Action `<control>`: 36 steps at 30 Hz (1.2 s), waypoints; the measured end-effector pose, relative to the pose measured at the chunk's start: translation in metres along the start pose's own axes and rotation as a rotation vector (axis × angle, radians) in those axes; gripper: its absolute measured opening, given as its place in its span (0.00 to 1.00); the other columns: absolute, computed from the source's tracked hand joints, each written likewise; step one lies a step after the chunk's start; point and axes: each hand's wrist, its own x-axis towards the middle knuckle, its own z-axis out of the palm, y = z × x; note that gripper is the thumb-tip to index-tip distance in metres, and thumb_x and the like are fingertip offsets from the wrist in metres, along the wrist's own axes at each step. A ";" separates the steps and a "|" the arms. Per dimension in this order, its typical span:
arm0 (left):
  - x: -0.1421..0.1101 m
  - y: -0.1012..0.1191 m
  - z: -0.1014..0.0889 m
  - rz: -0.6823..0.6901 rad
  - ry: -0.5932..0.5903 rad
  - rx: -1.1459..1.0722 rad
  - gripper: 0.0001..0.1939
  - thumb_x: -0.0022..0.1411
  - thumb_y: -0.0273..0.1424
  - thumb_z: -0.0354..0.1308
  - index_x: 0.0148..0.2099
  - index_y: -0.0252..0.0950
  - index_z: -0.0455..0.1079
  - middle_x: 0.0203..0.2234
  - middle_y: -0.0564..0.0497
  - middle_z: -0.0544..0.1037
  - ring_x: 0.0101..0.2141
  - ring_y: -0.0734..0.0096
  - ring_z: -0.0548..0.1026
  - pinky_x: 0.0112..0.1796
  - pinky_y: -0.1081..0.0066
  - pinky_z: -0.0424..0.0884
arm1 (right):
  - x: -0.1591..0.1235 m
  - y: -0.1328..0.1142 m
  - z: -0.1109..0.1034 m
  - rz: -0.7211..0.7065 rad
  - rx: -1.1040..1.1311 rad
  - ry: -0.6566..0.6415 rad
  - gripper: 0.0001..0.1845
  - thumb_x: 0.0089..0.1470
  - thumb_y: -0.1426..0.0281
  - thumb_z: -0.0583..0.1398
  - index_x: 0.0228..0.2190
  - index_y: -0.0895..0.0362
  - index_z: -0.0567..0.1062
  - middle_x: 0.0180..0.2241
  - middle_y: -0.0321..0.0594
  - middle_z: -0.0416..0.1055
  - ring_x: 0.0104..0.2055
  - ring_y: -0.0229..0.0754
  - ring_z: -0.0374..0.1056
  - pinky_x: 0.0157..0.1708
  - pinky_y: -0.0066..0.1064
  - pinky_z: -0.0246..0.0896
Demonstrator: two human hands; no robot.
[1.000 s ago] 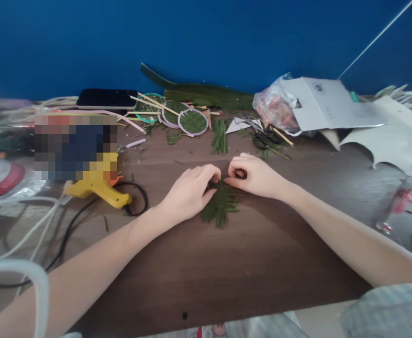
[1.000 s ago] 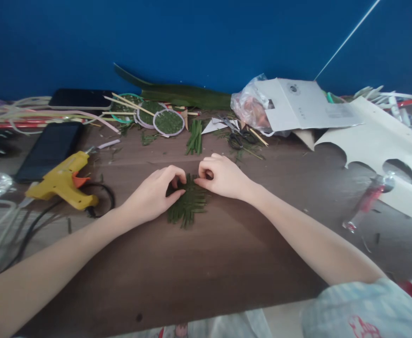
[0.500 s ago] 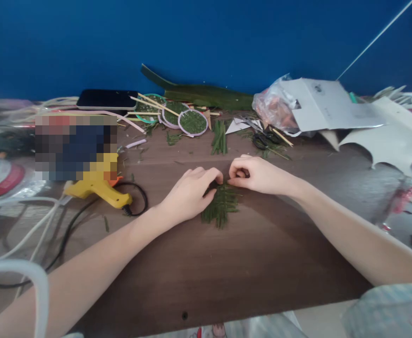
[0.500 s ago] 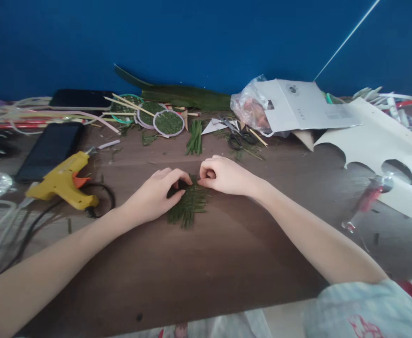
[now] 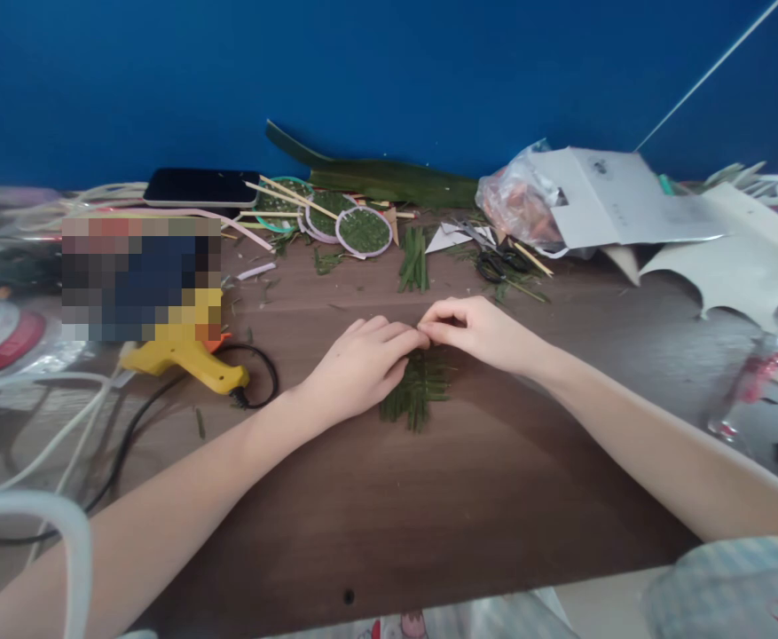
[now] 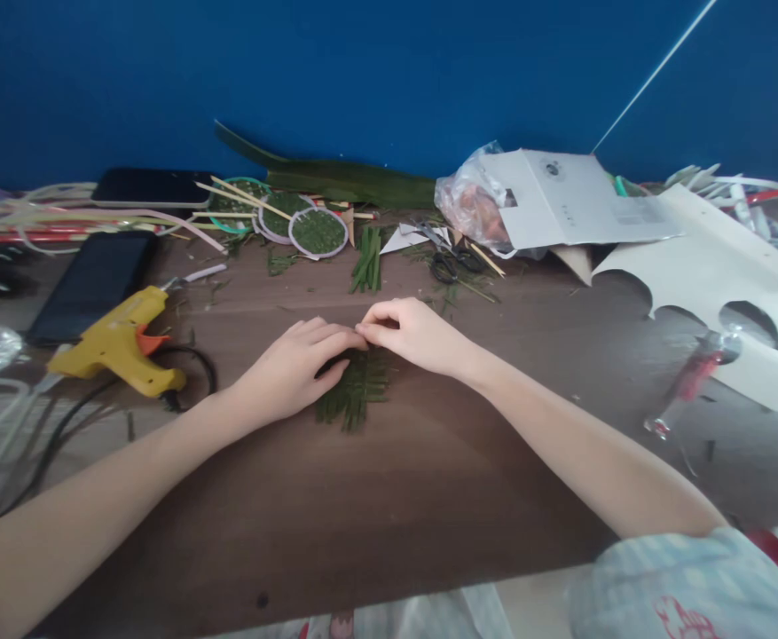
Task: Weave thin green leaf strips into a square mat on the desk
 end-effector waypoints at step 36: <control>0.001 0.000 -0.003 -0.107 0.002 -0.198 0.16 0.55 0.22 0.49 0.47 0.36 0.58 0.38 0.50 0.73 0.37 0.69 0.69 0.38 0.68 0.63 | -0.003 0.006 -0.005 -0.114 0.044 0.039 0.11 0.43 0.64 0.62 0.26 0.57 0.67 0.26 0.36 0.69 0.27 0.35 0.63 0.28 0.29 0.55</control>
